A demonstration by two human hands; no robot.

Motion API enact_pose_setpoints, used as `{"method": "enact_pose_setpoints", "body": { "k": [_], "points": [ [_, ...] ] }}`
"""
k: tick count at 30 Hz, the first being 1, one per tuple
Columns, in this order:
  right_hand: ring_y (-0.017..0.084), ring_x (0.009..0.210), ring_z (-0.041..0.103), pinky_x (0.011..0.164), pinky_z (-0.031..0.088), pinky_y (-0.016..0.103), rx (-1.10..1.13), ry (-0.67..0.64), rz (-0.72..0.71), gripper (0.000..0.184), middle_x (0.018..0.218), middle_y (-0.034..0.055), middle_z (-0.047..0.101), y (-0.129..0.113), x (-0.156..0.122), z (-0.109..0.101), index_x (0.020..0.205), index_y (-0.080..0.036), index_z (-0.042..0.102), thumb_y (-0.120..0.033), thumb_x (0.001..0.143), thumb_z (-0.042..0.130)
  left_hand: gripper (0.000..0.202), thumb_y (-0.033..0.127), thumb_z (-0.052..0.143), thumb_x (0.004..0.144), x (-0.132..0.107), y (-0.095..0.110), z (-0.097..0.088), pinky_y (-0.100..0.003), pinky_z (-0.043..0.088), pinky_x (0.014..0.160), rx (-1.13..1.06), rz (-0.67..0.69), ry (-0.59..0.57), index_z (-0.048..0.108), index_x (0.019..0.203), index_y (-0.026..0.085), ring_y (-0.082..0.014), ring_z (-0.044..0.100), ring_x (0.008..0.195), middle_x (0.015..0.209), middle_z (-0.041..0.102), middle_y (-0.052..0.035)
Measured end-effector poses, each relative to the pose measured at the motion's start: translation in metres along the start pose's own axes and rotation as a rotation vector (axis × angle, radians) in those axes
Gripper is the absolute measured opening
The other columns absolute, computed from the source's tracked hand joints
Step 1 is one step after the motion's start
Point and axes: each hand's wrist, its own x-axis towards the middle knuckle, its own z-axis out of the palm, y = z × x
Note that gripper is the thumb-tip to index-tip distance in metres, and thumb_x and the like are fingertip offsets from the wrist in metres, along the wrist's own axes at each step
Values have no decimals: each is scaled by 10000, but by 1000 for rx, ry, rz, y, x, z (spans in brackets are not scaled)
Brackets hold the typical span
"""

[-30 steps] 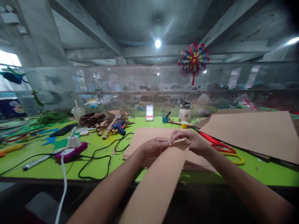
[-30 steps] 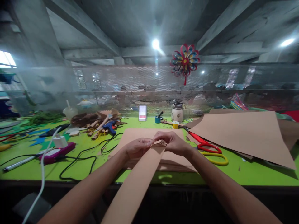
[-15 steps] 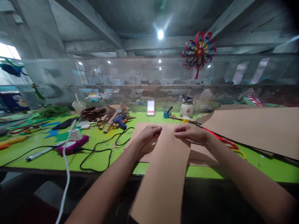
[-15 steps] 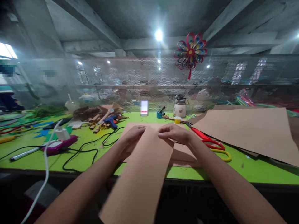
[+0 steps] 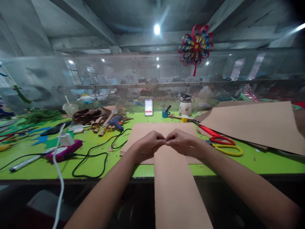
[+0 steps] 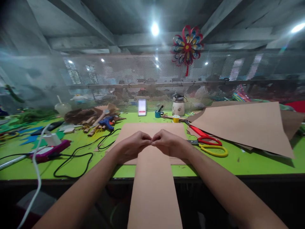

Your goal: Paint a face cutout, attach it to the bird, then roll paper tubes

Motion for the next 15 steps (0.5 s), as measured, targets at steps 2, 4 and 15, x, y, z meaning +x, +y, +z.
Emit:
{"method": "enact_pose_setpoints", "body": {
  "k": [2, 4, 15],
  "points": [
    [133, 629, 485, 579, 361, 251, 44, 40, 24, 304, 665, 21, 602, -1, -3, 8, 797, -112, 725, -400, 741, 647, 316, 407, 641, 715, -1, 0, -4, -242, 305, 517, 30, -7, -48, 679, 813, 109, -107, 395, 544, 598, 491, 14],
    [136, 634, 499, 577, 362, 251, 52, 85, 44, 312, 682, 31, 618, -1, -7, 12, 818, -107, 726, -398, 754, 634, 312, 393, 632, 710, -1, 2, -8, -240, 317, 535, 95, -13, -78, 686, 823, 107, -108, 401, 561, 620, 502, 14],
    [146, 686, 548, 606, 394, 234, -260, 37, -3, 211, 779, 43, 681, 2, -18, -8, 841, -140, 738, -263, 766, 583, 228, 299, 558, 706, 4, 2, -10, -236, 351, 545, 371, -3, -40, 672, 799, 125, -128, 481, 610, 692, 579, -16]
  ]
}}
